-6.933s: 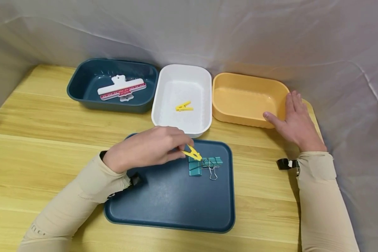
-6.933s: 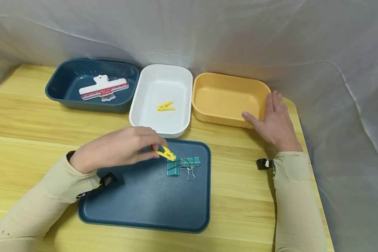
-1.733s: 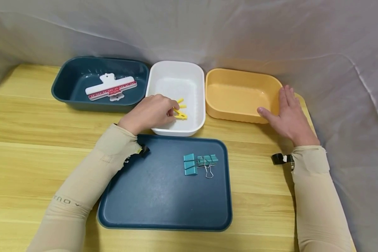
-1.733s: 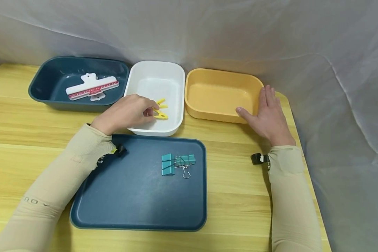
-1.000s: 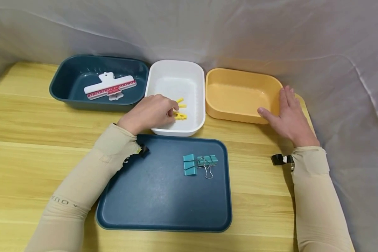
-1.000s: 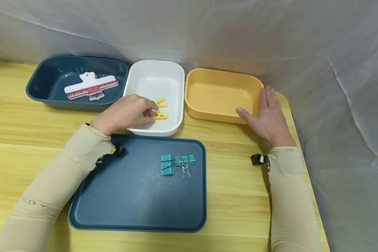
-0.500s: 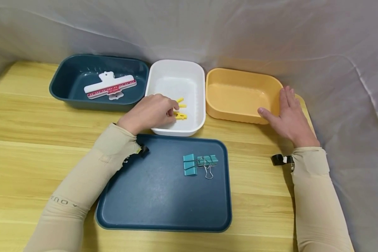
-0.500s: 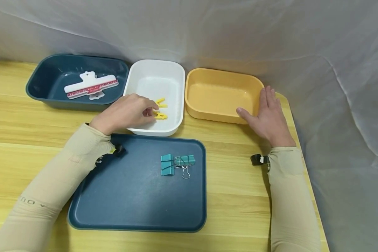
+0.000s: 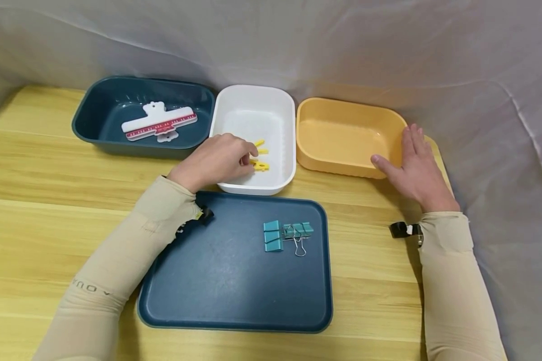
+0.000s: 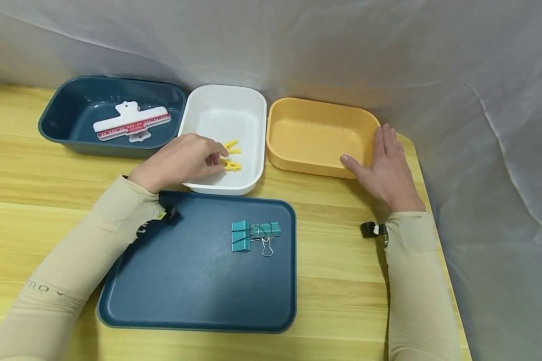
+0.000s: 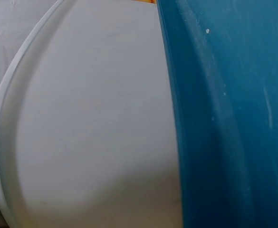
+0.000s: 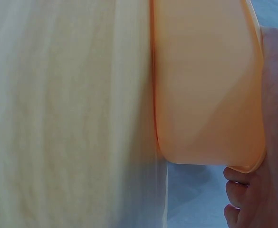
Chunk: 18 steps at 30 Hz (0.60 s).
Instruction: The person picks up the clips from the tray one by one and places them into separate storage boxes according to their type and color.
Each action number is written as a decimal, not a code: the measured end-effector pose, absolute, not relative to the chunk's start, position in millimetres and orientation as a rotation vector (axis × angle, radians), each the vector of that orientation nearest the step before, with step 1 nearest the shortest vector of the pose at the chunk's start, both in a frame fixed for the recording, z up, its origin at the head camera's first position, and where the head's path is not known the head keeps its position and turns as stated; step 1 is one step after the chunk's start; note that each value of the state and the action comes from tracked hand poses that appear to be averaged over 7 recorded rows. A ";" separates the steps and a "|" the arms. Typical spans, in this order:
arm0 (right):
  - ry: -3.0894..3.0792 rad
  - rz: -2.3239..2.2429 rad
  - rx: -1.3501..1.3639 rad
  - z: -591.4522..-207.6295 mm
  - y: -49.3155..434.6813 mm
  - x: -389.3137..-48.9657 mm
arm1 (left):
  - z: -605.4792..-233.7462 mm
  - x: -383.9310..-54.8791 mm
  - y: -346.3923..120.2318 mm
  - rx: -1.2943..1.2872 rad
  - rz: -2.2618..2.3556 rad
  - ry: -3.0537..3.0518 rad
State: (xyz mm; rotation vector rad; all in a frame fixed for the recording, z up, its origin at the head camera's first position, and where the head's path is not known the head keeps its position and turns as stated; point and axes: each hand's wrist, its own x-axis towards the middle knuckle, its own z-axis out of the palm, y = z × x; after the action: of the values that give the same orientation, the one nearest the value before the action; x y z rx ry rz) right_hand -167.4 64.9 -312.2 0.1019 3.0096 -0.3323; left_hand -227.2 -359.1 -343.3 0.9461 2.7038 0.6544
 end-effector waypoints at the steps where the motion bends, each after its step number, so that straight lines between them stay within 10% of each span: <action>1: 3.010 -0.333 0.101 -312.1 64.8 -167.4 | -343.1 -227.1 -359.3 0.945 0.655 2.705; 18: 3.016 -0.347 0.085 -312.7 64.8 -167.0 | -333.4 -217.8 -361.5 1.049 0.760 2.796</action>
State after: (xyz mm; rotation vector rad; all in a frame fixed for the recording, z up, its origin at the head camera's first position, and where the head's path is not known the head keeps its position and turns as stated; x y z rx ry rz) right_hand -167.0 64.8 -312.7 0.0852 3.0164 -0.3468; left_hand -217.8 -361.5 -333.4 1.0488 2.7960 0.7599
